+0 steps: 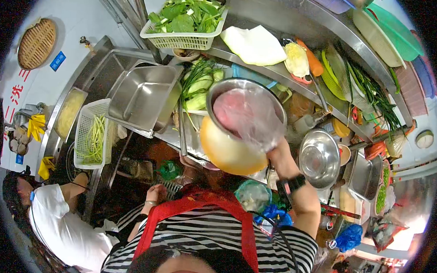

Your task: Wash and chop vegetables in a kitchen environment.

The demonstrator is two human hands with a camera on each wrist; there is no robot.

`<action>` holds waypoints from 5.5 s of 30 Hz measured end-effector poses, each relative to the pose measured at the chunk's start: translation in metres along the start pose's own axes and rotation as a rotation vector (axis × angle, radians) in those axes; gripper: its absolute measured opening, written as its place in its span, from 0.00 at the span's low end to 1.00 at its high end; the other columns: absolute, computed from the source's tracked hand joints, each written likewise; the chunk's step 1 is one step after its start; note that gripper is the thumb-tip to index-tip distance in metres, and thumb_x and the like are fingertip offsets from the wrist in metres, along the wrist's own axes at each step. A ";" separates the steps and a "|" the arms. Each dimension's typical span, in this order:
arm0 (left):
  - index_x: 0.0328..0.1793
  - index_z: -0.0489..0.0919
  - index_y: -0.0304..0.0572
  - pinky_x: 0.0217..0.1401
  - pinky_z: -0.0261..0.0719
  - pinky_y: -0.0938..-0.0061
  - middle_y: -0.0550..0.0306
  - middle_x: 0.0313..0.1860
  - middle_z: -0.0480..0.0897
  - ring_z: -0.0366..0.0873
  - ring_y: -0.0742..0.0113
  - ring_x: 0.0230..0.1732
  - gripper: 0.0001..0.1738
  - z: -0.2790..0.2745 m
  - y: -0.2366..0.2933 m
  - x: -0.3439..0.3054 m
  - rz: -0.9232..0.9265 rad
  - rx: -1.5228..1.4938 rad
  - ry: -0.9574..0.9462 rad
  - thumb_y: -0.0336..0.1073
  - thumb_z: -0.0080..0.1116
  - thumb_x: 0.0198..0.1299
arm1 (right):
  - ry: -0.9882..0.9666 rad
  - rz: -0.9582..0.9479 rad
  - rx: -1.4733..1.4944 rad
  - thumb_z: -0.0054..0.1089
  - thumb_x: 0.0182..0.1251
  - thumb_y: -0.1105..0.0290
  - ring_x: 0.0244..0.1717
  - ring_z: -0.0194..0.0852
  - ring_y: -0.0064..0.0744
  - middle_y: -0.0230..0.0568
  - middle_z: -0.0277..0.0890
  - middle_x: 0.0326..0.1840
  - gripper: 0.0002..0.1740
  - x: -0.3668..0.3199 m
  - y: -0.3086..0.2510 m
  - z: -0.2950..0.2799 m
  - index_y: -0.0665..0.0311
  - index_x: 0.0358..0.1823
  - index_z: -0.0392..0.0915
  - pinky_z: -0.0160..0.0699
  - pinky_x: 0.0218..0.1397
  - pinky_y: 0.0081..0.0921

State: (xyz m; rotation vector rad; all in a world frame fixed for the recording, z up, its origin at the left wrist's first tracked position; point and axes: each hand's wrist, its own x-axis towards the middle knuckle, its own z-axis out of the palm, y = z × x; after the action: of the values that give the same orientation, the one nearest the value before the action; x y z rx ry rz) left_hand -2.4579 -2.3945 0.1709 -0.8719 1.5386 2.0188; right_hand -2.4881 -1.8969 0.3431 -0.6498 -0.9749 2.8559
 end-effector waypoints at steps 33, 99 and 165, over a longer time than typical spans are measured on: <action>0.46 0.74 0.37 0.21 0.73 0.80 0.52 0.31 0.81 0.75 0.69 0.21 0.14 -0.008 -0.026 0.009 -0.046 -0.016 0.006 0.30 0.49 0.53 | 0.436 -0.628 -0.188 0.40 0.62 0.73 0.37 0.69 0.42 0.42 0.68 0.32 0.08 0.065 -0.238 0.170 0.69 0.33 0.69 0.78 0.47 0.47; 0.65 0.61 0.38 0.54 0.68 0.56 0.35 0.59 0.67 0.70 0.39 0.52 0.33 0.192 0.118 0.119 0.791 0.976 0.029 0.53 0.41 0.61 | 0.553 0.042 -0.311 0.49 0.44 0.75 0.11 0.55 0.32 0.34 0.57 0.15 0.02 0.060 0.098 -0.047 0.62 0.19 0.67 0.61 0.13 0.29; 0.55 0.68 0.27 0.42 0.75 0.74 0.51 0.42 0.78 0.75 0.66 0.39 0.22 0.231 0.093 0.041 0.263 -0.012 -0.221 0.34 0.53 0.57 | 0.205 -0.028 -0.666 0.51 0.45 0.81 0.23 0.66 0.22 0.31 0.70 0.23 0.05 -0.021 0.092 0.005 0.66 0.26 0.74 0.67 0.27 0.18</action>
State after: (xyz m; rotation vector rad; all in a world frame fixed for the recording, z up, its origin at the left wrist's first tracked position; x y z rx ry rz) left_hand -2.5985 -2.1986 0.2454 -0.4493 1.5828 2.2224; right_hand -2.4632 -1.9776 0.3000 -0.9274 -1.8784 2.3371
